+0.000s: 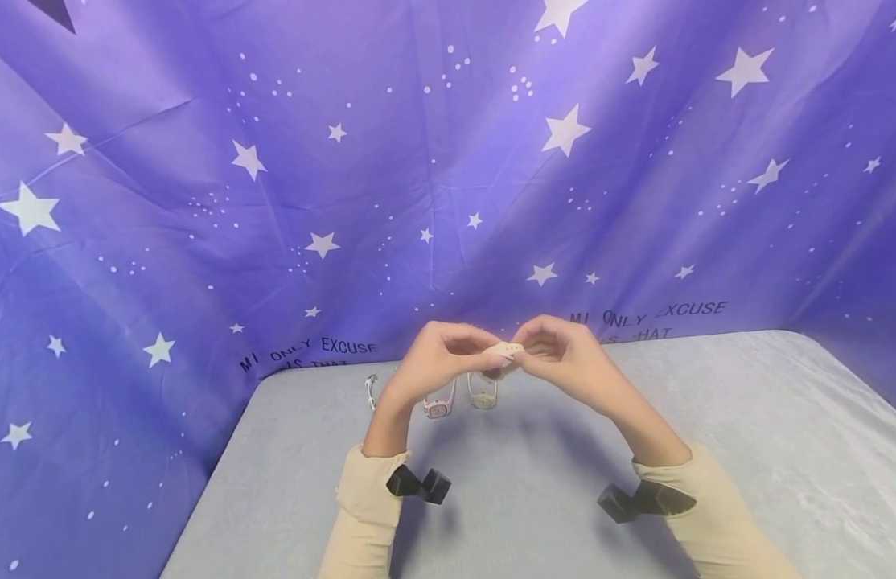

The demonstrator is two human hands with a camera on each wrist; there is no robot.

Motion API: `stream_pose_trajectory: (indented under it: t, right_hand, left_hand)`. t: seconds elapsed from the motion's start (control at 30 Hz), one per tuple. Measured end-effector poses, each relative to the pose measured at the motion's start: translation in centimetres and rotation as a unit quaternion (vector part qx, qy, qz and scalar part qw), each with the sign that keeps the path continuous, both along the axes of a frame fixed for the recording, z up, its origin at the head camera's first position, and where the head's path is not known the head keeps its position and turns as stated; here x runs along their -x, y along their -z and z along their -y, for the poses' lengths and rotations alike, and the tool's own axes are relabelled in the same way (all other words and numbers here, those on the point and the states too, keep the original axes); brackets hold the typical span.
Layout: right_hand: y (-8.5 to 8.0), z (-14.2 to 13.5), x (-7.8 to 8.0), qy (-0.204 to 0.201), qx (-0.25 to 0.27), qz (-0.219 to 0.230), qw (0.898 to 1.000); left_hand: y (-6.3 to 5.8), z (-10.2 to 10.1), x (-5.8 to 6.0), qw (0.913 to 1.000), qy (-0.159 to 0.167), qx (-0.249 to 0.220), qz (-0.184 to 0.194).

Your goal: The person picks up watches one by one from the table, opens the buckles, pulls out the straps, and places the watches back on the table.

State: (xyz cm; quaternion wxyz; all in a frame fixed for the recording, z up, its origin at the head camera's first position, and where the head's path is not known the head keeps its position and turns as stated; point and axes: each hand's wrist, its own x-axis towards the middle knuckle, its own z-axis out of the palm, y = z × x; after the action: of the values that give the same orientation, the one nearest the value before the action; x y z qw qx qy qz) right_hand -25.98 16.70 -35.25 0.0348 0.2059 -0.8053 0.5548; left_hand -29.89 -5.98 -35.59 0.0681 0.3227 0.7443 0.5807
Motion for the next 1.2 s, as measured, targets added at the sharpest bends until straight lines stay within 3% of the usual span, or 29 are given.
stream_pose_trajectory:
  t: [0.4,0.7,1.2]
  right_hand:
    - [-0.04,0.03,-0.04,0.006,0.017,-0.004,1.000]
    - [0.10,0.14,-0.08,0.002,0.007,-0.019,1.000]
    - [0.18,0.23,-0.17,0.007,-0.005,-0.022,1.000]
  left_hand:
    - [-0.08,-0.37,-0.21,0.9999,-0.008,-0.009,-0.010]
    - [-0.30,-0.54,-0.43,0.9975,-0.035,0.044,-0.044]
    - [-0.11,-0.36,-0.20,0.9988,-0.017,0.035,-0.030]
